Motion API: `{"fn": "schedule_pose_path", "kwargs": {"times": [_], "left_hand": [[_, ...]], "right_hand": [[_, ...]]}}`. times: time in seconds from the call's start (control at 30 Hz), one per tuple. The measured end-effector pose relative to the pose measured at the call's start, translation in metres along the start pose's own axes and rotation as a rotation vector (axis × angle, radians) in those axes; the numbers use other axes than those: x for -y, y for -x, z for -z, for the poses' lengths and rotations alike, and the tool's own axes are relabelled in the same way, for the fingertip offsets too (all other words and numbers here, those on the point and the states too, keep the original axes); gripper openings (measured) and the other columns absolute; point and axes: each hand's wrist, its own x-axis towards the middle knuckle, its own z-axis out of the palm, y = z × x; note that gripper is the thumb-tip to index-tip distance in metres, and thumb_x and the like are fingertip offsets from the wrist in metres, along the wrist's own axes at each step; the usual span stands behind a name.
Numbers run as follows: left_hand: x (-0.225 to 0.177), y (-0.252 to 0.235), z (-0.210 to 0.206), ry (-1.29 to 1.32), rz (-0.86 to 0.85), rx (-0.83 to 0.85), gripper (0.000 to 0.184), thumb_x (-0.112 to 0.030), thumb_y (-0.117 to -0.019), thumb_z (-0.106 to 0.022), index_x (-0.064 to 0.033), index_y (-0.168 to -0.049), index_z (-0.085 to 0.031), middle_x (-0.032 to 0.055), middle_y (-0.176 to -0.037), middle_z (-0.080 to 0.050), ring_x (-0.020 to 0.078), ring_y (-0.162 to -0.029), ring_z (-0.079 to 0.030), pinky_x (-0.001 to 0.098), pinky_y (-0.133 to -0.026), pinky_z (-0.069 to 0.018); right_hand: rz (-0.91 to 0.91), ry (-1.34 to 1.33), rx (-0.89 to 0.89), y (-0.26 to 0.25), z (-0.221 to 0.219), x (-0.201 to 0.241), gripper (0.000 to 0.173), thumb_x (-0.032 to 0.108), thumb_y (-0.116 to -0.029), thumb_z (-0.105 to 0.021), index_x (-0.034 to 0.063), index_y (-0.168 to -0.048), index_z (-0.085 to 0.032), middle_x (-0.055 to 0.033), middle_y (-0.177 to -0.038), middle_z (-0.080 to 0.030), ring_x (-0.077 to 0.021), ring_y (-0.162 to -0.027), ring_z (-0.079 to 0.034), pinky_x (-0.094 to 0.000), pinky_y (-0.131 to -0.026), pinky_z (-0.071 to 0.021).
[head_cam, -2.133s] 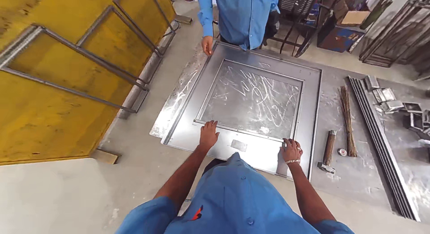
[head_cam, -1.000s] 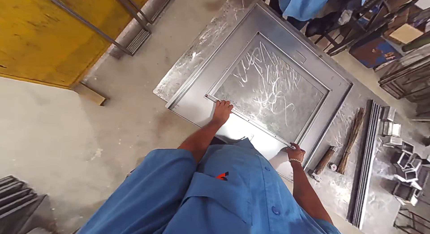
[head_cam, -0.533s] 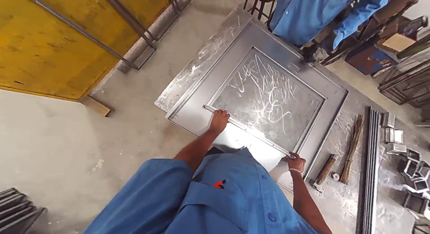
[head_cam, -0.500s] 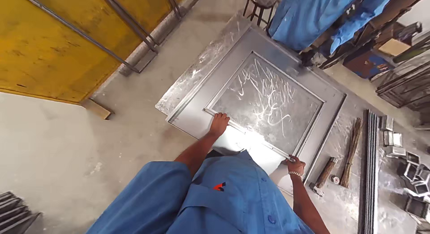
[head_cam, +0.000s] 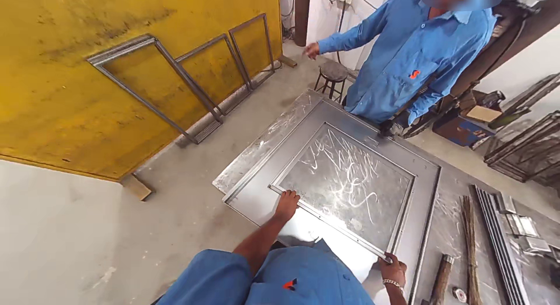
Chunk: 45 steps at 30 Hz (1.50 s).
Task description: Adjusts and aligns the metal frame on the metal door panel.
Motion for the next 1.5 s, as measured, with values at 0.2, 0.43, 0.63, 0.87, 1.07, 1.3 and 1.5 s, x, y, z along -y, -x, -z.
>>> {"fn": "schedule_pose_path", "kwargs": {"times": [0.2,0.43,0.63,0.87,1.07,1.3,1.5], "left_hand": [[-0.002,0.002,0.004,-0.001,-0.005,-0.029,0.037,-0.03,-0.0992,-0.065,-0.0087,-0.129,-0.068,0.0206,-0.138,-0.06,0.0416,-0.132,-0.054,0.0627,-0.109,-0.0412],[-0.009,0.009,0.004,-0.06,-0.022,-0.017,0.037,-0.031,-0.0978,-0.067,-0.0098,-0.129,-0.068,0.0239,-0.138,-0.059,0.0467,-0.134,-0.05,0.0709,-0.109,-0.0351],[-0.017,0.01,0.002,-0.17,-0.008,-0.002,0.037,-0.025,-0.0977,-0.066,-0.0112,-0.132,-0.066,0.0238,-0.142,-0.056,0.0464,-0.137,-0.048,0.0704,-0.109,-0.0347],[-0.027,0.01,-0.004,-0.217,-0.012,-0.027,0.036,-0.03,-0.098,-0.067,-0.016,-0.132,-0.067,0.0204,-0.14,-0.059,0.0462,-0.136,-0.048,0.0681,-0.107,-0.0381],[-0.046,0.007,-0.005,-0.063,0.22,0.03,0.039,-0.03,-0.1006,-0.064,-0.0124,-0.135,-0.064,0.021,-0.151,-0.049,0.0422,-0.118,-0.065,0.0596,-0.093,-0.056],[-0.044,0.006,-0.01,0.042,0.239,-0.008,0.045,-0.03,-0.0966,-0.072,-0.0074,-0.134,-0.062,0.0253,-0.153,-0.044,0.045,-0.12,-0.062,0.0589,-0.094,-0.0554],[-0.041,0.005,-0.014,0.063,0.226,-0.037,0.044,-0.029,-0.096,-0.072,-0.0065,-0.133,-0.063,0.0266,-0.152,-0.044,0.0454,-0.119,-0.062,0.0591,-0.094,-0.0548]], "right_hand": [[0.028,-0.089,0.054,0.015,0.022,0.008,0.069,0.024,-0.0803,-0.087,0.016,-0.144,-0.061,-0.0336,-0.145,-0.05,-0.052,-0.116,-0.062,-0.0671,-0.091,-0.0543],[-0.183,-0.445,-0.012,0.022,0.02,-0.014,0.073,0.011,-0.0928,-0.067,0.0076,-0.159,-0.035,-0.0202,-0.128,-0.066,-0.0326,-0.114,-0.067,-0.0491,-0.099,-0.0553],[-0.187,-0.411,-0.052,0.022,0.014,-0.035,0.044,0.015,-0.1013,-0.054,0.0115,-0.145,-0.057,-0.0138,-0.117,-0.073,-0.0289,-0.11,-0.07,-0.0494,-0.099,-0.0551],[-0.015,-0.117,0.241,0.012,0.021,-0.017,0.051,0.033,-0.1025,-0.057,0.0318,-0.153,-0.049,-0.0132,-0.126,-0.071,-0.0353,-0.114,-0.069,-0.0592,-0.095,-0.0544],[-0.097,-0.13,0.127,0.023,0.009,-0.007,0.042,0.035,-0.1046,-0.053,0.0331,-0.146,-0.057,-0.0113,-0.127,-0.071,-0.0346,-0.108,-0.071,-0.0578,-0.087,-0.057],[-0.094,-0.157,0.055,0.022,-0.004,-0.011,0.038,0.034,-0.1056,-0.052,0.0327,-0.143,-0.061,-0.0071,-0.125,-0.072,-0.0305,-0.106,-0.072,-0.0541,-0.086,-0.0579],[-0.083,-0.166,0.051,0.021,-0.005,-0.012,0.037,0.032,-0.1052,-0.054,0.0313,-0.142,-0.062,-0.0057,-0.126,-0.073,-0.0301,-0.106,-0.073,-0.0538,-0.087,-0.0578]]}}
